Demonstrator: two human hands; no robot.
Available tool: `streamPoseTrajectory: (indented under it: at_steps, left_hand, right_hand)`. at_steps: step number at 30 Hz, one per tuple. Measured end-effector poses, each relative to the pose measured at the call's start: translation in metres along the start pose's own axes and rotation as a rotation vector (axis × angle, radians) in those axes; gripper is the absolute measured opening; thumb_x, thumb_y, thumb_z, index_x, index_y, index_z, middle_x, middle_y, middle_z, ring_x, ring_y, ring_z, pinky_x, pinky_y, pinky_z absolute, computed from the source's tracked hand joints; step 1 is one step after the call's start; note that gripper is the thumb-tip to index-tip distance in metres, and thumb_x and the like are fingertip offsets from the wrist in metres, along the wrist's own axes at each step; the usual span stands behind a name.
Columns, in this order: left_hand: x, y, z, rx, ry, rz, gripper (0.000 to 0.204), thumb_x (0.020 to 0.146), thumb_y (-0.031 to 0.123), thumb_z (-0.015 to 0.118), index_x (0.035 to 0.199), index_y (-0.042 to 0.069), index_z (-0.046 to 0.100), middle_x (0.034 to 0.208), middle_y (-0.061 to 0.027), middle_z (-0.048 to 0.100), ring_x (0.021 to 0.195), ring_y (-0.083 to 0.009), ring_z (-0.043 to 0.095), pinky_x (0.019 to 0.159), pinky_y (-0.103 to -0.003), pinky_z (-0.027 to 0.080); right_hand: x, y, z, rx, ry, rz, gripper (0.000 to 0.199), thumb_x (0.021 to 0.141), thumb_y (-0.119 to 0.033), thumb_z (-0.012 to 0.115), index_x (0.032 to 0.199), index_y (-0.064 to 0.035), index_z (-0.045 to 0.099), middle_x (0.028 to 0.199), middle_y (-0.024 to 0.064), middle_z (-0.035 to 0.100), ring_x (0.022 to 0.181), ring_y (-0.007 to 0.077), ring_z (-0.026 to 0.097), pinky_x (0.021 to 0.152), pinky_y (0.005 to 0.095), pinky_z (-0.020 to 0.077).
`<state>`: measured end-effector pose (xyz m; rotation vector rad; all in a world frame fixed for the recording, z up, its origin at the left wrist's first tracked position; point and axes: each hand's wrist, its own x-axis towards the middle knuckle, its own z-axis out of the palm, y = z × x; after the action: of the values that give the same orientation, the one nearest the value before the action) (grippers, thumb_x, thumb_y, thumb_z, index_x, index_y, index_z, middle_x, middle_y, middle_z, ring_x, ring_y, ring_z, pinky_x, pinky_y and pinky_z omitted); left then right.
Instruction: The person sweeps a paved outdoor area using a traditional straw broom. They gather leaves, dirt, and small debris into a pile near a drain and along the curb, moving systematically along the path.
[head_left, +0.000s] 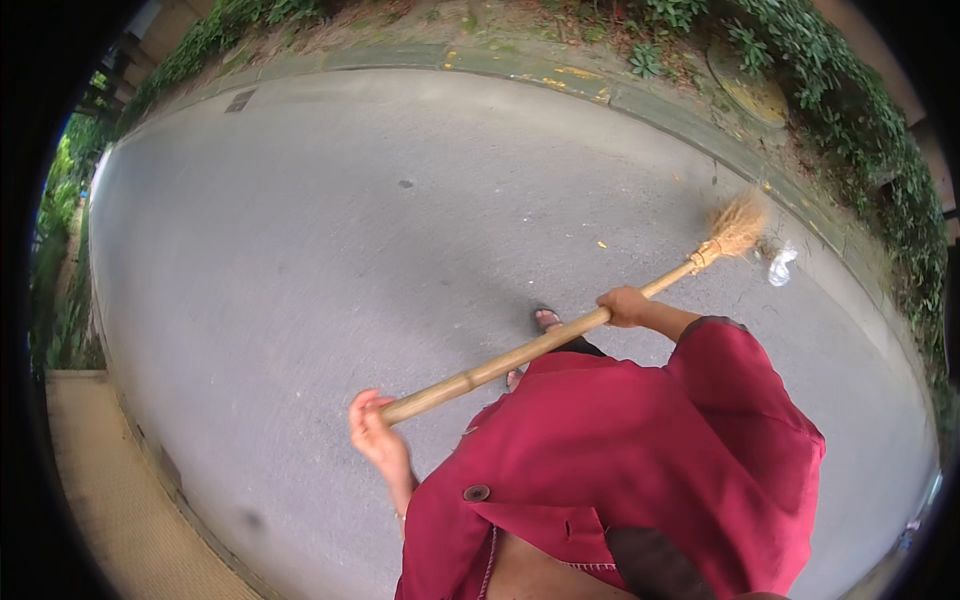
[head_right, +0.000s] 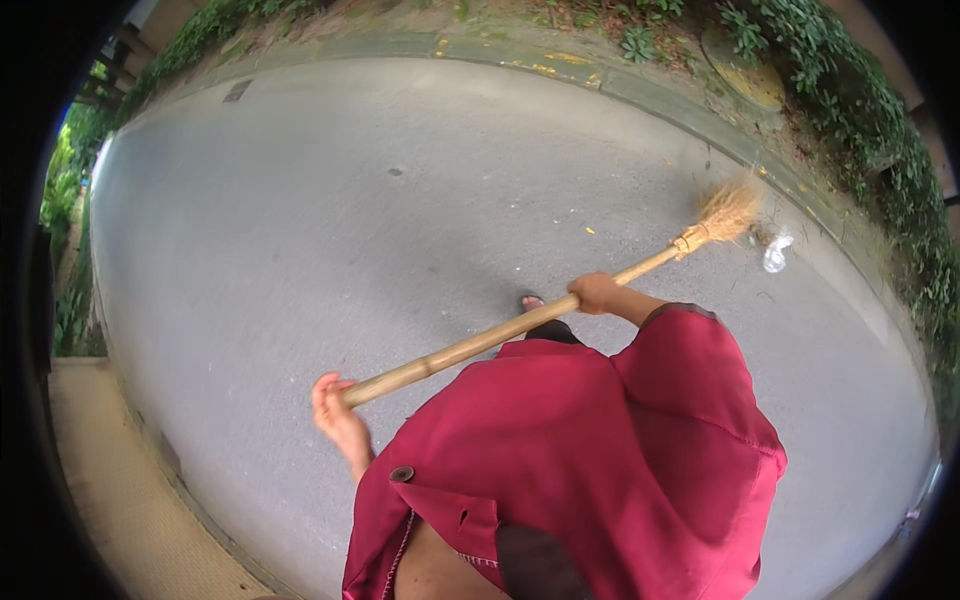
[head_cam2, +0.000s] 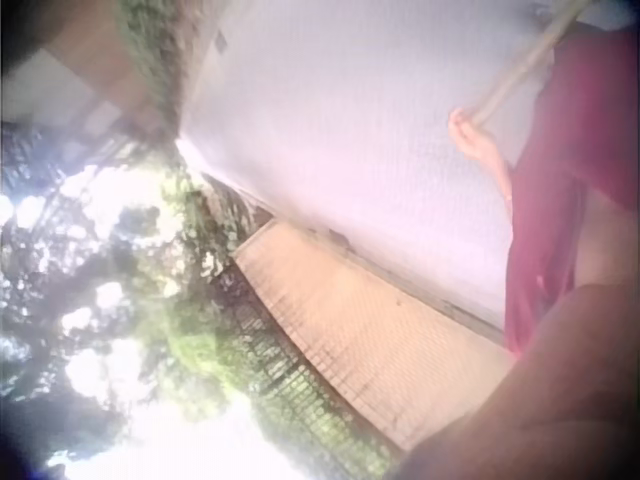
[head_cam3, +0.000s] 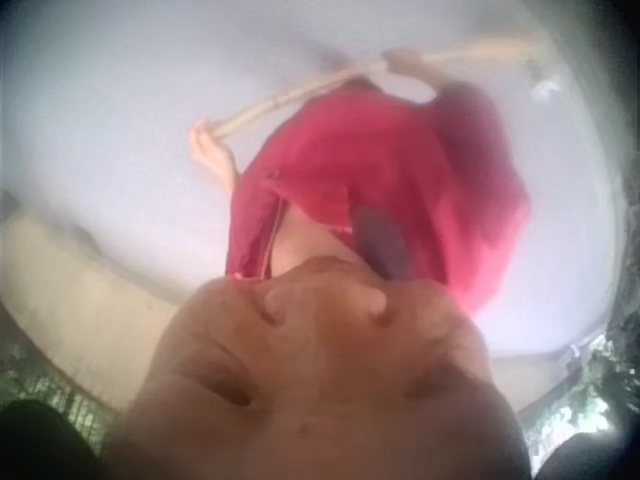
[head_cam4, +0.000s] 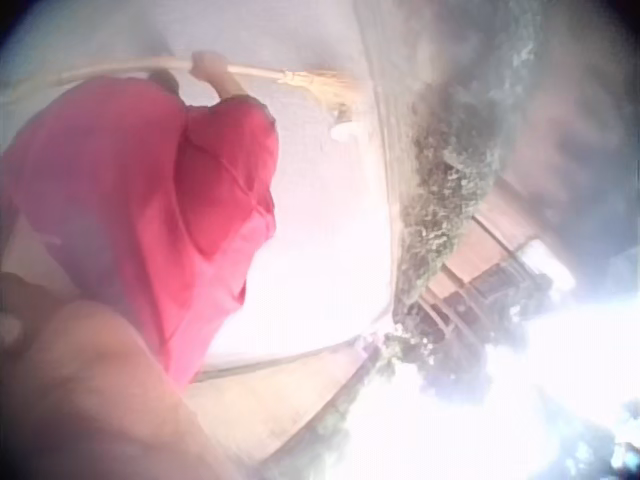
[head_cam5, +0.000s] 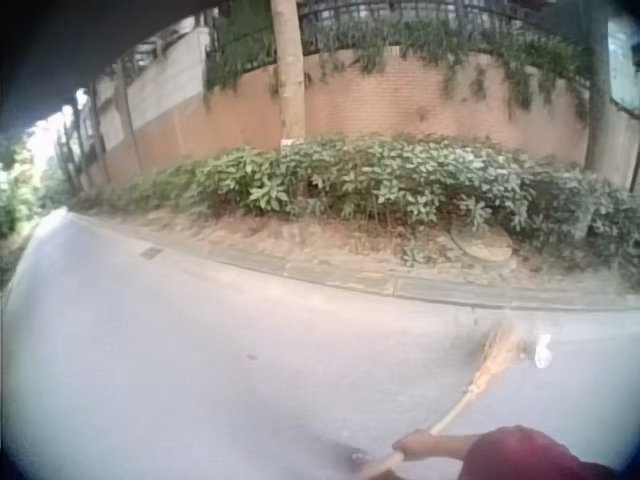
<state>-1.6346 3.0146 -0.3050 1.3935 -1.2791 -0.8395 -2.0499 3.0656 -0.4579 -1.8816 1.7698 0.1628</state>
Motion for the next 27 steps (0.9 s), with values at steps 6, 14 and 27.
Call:
streamPoseTrajectory:
  at_steps: [6,14,27]
  left_hand:
    - [-0.012,0.088,-0.057,-0.021,0.481,0.273,0.016,0.078,0.011,0.045,0.086,-0.002,0.050,0.059,-0.0064,0.049,0.055,-0.0151,0.046,0.054,-0.026,0.039]
    - [-0.102,0.186,0.036,0.976,0.802,1.163,0.017,0.084,0.016,0.047,0.081,-0.001,0.046,0.067,-0.0105,0.048,0.056,-0.0205,0.050,0.044,-0.032,0.038]
    - [-0.201,0.146,0.322,-0.099,-0.172,0.157,0.013,0.082,0.006,0.039,0.086,0.000,0.050,0.068,-0.0078,0.054,0.059,-0.0121,0.047,0.059,-0.024,0.039]
  right_hand:
    - [0.015,-0.072,-0.073,0.070,0.081,-0.273,0.011,0.065,-0.015,0.056,0.074,-0.0108,0.055,0.070,0.0122,0.057,0.074,0.0307,0.056,0.064,0.0439,0.0431]
    - [0.033,-0.001,-0.099,0.313,0.347,-0.591,0.008,0.063,-0.009,0.054,0.070,-0.0107,0.051,0.067,0.0071,0.054,0.077,0.0276,0.053,0.071,0.0440,0.0359]
    - [-0.186,0.335,-0.007,0.166,0.358,0.095,0.010,0.060,-0.012,0.059,0.065,-0.0098,0.050,0.065,0.0091,0.055,0.071,0.0289,0.054,0.066,0.0398,0.0383]
